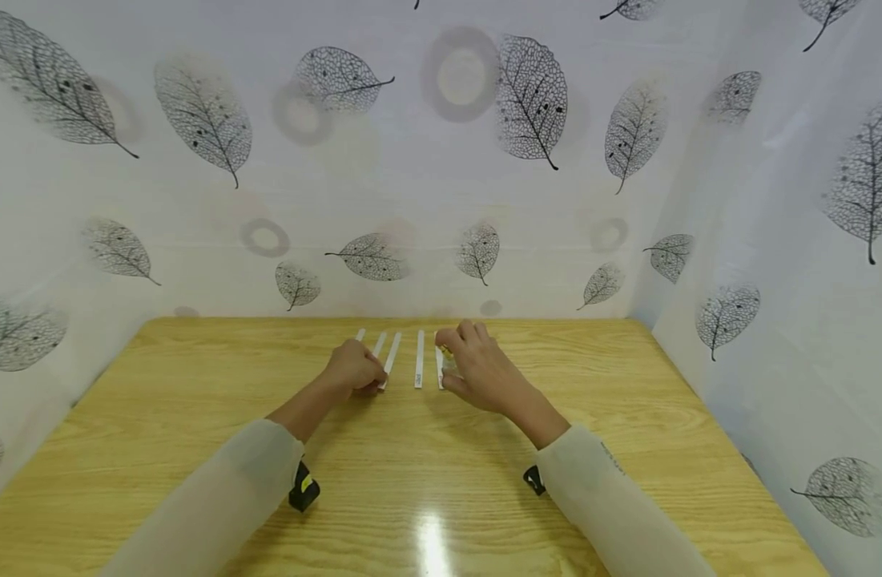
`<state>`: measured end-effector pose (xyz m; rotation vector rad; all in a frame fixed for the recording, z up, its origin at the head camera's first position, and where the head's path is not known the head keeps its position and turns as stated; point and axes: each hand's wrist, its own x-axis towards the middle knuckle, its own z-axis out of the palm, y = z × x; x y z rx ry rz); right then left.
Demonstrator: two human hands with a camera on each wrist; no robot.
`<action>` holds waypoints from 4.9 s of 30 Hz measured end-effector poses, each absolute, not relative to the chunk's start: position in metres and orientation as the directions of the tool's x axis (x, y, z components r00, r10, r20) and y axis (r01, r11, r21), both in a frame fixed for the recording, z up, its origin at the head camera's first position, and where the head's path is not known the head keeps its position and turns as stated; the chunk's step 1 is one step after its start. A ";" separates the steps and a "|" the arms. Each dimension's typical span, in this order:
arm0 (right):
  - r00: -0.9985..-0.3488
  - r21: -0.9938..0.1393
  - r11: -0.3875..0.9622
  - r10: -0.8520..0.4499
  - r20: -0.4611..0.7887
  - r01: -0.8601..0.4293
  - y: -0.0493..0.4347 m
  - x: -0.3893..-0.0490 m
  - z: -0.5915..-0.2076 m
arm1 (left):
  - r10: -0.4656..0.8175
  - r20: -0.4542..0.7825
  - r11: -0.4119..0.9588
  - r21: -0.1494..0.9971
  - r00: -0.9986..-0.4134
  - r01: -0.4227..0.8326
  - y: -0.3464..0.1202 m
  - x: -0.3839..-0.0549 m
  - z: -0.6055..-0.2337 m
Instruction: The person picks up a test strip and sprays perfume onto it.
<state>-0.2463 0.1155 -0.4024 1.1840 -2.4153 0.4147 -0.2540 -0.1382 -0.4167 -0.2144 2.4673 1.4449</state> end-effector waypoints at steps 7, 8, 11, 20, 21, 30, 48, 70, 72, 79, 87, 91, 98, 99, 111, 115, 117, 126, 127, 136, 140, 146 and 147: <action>-0.548 -0.084 0.591 -0.672 0.498 -0.802 0.115 -0.247 -0.403 | 0.002 -0.309 0.503 0.822 -0.951 -0.266 -0.142 -0.255 -0.417; -0.547 -0.085 0.591 -0.671 0.501 -0.802 0.115 -0.247 -0.403 | 0.006 -0.307 0.500 0.825 -0.952 -0.263 -0.142 -0.255 -0.417; -0.543 -0.092 0.586 -0.667 0.510 -0.805 0.115 -0.247 -0.404 | 0.014 -0.309 0.480 0.836 -0.951 -0.264 -0.140 -0.254 -0.415; -0.567 -0.163 0.579 -0.636 0.524 -0.799 0.114 -0.246 -0.406 | 0.046 -0.305 0.458 0.852 -0.951 -0.251 -0.130 -0.252 -0.410; -0.581 -0.182 0.583 -0.628 0.518 -0.792 0.115 -0.246 -0.406 | 0.048 -0.304 0.463 0.851 -0.952 -0.248 -0.129 -0.252 -0.410; -0.640 -0.304 0.575 -0.573 0.512 -0.759 0.119 -0.243 -0.405 | 0.072 -0.277 0.486 0.849 -0.958 -0.208 -0.118 -0.254 -0.412; -0.609 -0.280 0.567 -0.553 0.568 -0.775 0.125 -0.243 -0.399 | 0.089 -0.291 0.475 0.853 -0.952 -0.217 -0.096 -0.256 -0.418; -0.615 -0.293 0.564 -0.548 0.567 -0.772 0.127 -0.238 -0.391 | -0.081 -0.383 0.519 0.772 -0.920 -0.367 -0.078 -0.270 -0.414; -0.619 -0.298 0.564 -0.548 0.562 -0.770 0.127 -0.238 -0.391 | -0.083 -0.380 0.525 0.769 -0.921 -0.365 -0.078 -0.269 -0.414; -0.638 -0.319 0.569 -0.546 0.543 -0.758 0.129 -0.237 -0.391 | -0.088 -0.374 0.533 0.765 -0.923 -0.361 -0.078 -0.269 -0.415; -0.640 -0.330 0.562 -0.548 0.539 -0.758 0.129 -0.236 -0.391 | -0.115 -0.358 0.558 0.748 -0.927 -0.358 -0.077 -0.271 -0.416; -0.633 -0.325 0.556 -0.553 0.543 -0.765 0.129 -0.236 -0.391 | -0.122 -0.363 0.567 0.738 -0.924 -0.365 -0.077 -0.271 -0.415; -0.632 -0.324 0.556 -0.556 0.540 -0.765 0.130 -0.237 -0.389 | -0.120 -0.375 0.557 0.741 -0.919 -0.375 -0.078 -0.268 -0.414; -0.634 -0.326 0.556 -0.556 0.538 -0.764 0.130 -0.236 -0.389 | -0.119 -0.376 0.553 0.743 -0.919 -0.376 -0.079 -0.268 -0.414; -0.643 -0.339 0.555 -0.565 0.518 -0.760 0.128 -0.237 -0.392 | -0.070 -0.248 0.720 0.658 -0.966 -0.221 -0.087 -0.269 -0.414; -0.636 -0.330 0.553 -0.570 0.519 -0.765 0.129 -0.236 -0.391 | -0.078 -0.257 0.682 0.691 -0.963 -0.239 -0.090 -0.269 -0.414; -0.630 -0.323 0.551 -0.573 0.524 -0.770 0.129 -0.236 -0.390 | -0.080 -0.262 0.665 0.705 -0.962 -0.247 -0.091 -0.269 -0.414; -0.630 -0.318 0.554 -0.575 0.522 -0.769 0.128 -0.236 -0.390 | -0.120 -0.327 0.540 0.770 -0.937 -0.338 -0.091 -0.272 -0.421; -0.633 -0.321 0.555 -0.576 0.518 -0.768 0.129 -0.236 -0.389 | -0.122 -0.332 0.532 0.774 -0.935 -0.344 -0.091 -0.272 -0.421; -0.629 -0.325 0.547 -0.580 0.518 -0.772 0.129 -0.236 -0.390 | -0.104 -0.262 0.633 0.727 -0.959 -0.267 -0.089 -0.271 -0.421; -0.615 -0.320 0.534 -0.584 0.530 -0.783 0.130 -0.237 -0.391 | -0.088 -0.225 0.678 0.700 -0.970 -0.224 -0.088 -0.269 -0.420; -0.627 -0.330 0.541 -0.574 0.527 -0.774 0.131 -0.236 -0.390 | -0.086 -0.218 0.680 0.701 -0.972 -0.217 -0.087 -0.266 -0.417; -0.631 -0.332 0.544 -0.572 0.524 -0.770 0.131 -0.236 -0.390 | -0.087 -0.216 0.680 0.700 -0.972 -0.217 -0.087 -0.266 -0.417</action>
